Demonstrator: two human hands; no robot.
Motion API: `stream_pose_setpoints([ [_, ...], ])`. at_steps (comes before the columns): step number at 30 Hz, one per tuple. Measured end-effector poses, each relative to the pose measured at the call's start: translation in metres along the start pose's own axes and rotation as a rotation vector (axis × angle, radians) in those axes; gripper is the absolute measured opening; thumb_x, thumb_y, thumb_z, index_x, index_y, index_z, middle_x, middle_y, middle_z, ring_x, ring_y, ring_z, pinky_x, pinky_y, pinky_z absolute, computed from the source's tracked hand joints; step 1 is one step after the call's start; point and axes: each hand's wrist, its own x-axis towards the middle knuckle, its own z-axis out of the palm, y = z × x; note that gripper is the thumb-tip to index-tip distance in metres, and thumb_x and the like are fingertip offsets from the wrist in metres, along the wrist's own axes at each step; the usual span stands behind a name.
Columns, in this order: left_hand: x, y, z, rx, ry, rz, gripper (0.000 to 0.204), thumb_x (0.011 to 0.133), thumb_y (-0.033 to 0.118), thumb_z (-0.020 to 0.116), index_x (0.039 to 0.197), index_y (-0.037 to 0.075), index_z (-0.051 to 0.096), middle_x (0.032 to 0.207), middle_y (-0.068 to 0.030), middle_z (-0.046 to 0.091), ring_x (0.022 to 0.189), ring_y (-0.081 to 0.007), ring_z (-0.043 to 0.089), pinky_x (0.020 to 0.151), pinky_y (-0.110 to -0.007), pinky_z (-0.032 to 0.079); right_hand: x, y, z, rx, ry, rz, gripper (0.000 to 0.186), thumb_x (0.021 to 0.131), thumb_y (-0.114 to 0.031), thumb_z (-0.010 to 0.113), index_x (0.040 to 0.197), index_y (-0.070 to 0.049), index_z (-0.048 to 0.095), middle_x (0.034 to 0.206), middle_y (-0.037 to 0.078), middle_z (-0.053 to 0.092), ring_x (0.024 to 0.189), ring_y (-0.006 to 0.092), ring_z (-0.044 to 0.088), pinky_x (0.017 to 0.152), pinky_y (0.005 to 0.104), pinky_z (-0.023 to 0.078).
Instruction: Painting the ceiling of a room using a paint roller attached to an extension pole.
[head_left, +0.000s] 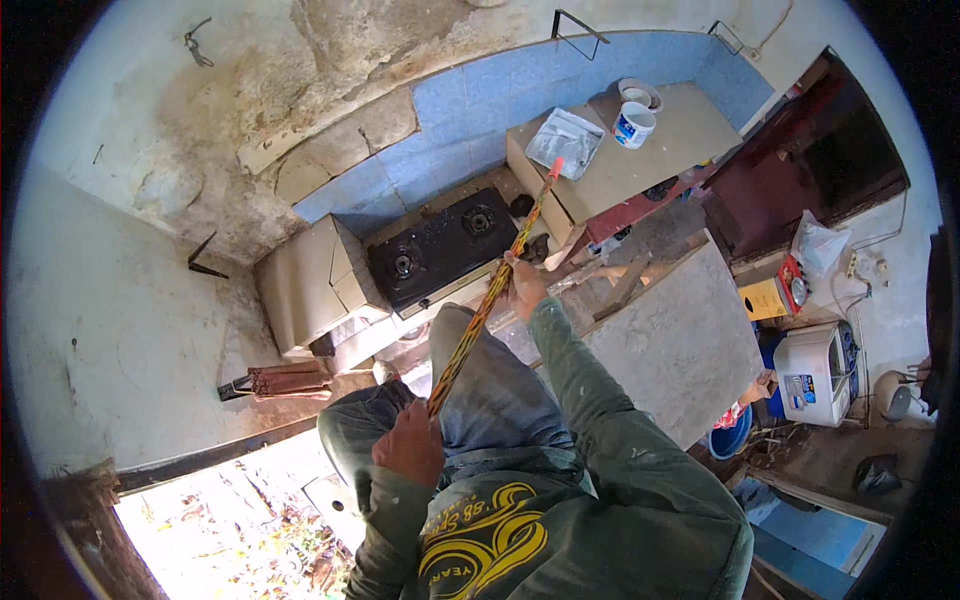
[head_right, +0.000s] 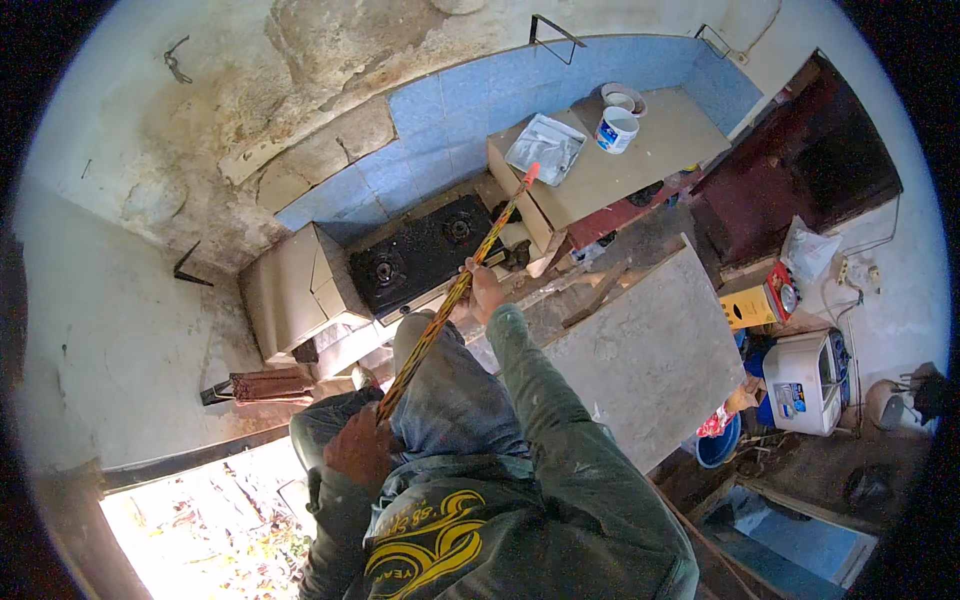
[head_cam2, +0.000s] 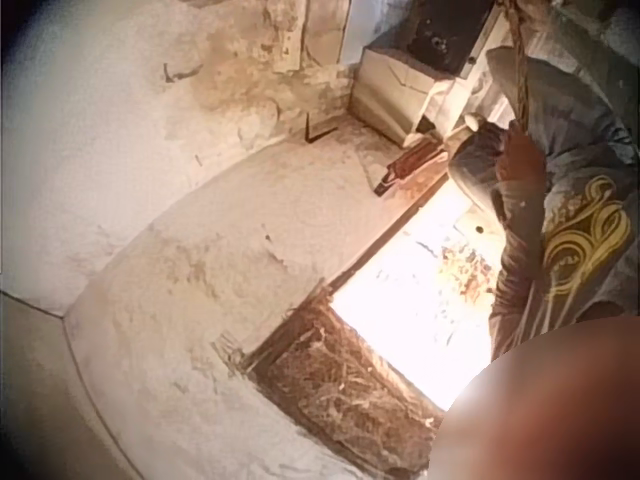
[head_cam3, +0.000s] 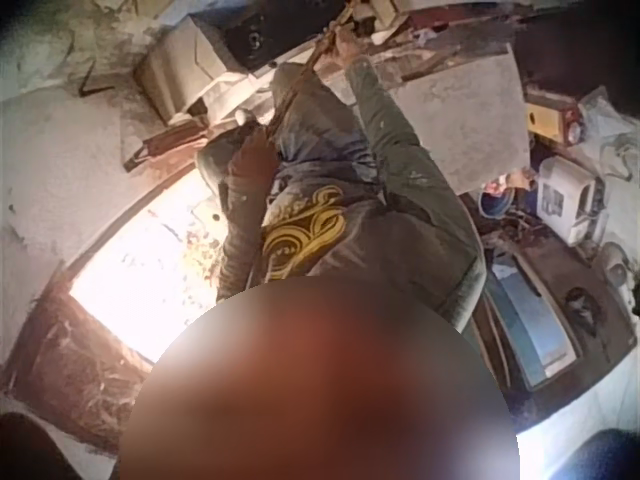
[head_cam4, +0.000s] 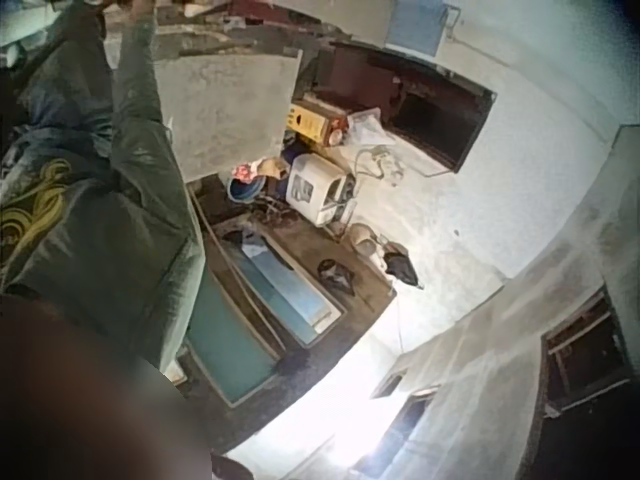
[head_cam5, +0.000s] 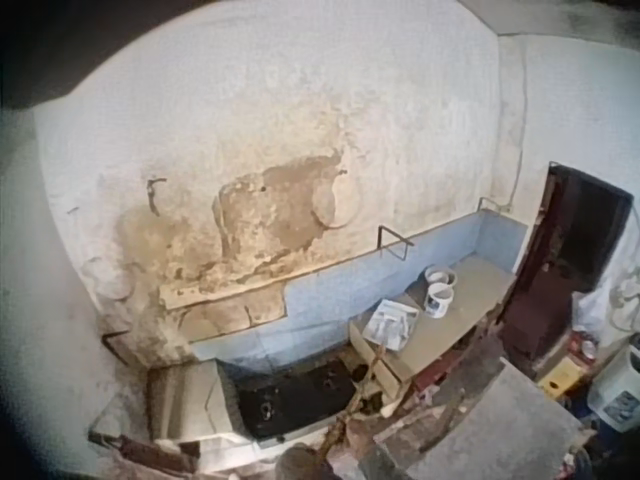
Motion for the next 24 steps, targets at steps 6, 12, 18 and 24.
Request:
stream_pose_setpoints([
  [6, -0.070, -0.052, -0.032, -0.185, 0.140, 0.096, 0.026, 0.089, 0.018, 0.060, 0.112, 0.006, 0.058, 0.093, -0.0167, 0.065, 0.076, -0.0388, 0.064, 0.065, -0.047, 0.052, -0.080, 0.022, 0.048, -0.007, -0.102, 0.131, 0.026, 0.101, -0.033, 0.044, 0.093, -0.008, 0.047, 0.077, 0.011, 0.063, 0.076, 0.0298, 0.069, 0.067, 0.0444, 0.059],
  [12, -0.112, -0.063, -0.064, -0.187, -0.009, -0.036, 0.025, 0.090, 0.011, 0.059, 0.113, 0.002, 0.058, 0.093, -0.0213, 0.066, 0.079, -0.0402, 0.066, 0.065, -0.045, 0.053, -0.118, 0.048, 0.072, 0.006, -0.176, 0.236, 0.025, 0.102, -0.031, 0.041, 0.095, -0.008, 0.047, 0.084, 0.013, 0.063, 0.083, 0.0336, 0.070, 0.068, 0.0446, 0.059],
  [18, -0.117, -0.075, -0.061, -0.127, -0.011, -0.025, 0.033, 0.089, 0.016, 0.059, 0.118, 0.002, 0.056, 0.088, -0.0166, 0.065, 0.072, -0.0361, 0.064, 0.061, -0.045, 0.051, -0.121, 0.060, 0.078, -0.022, -0.160, 0.273, 0.022, 0.101, -0.030, 0.043, 0.097, -0.009, 0.046, 0.087, 0.013, 0.062, 0.084, 0.0348, 0.070, 0.071, 0.0455, 0.060],
  [24, -0.091, -0.052, -0.063, 0.097, -0.134, -0.084, 0.032, 0.092, 0.019, 0.055, 0.120, 0.003, 0.053, 0.094, -0.0178, 0.065, 0.077, -0.0386, 0.065, 0.063, -0.048, 0.052, -0.092, 0.056, 0.062, -0.005, -0.092, 0.293, 0.028, 0.101, -0.032, 0.044, 0.090, -0.008, 0.052, 0.081, 0.015, 0.066, 0.081, 0.0335, 0.070, 0.070, 0.0453, 0.058],
])
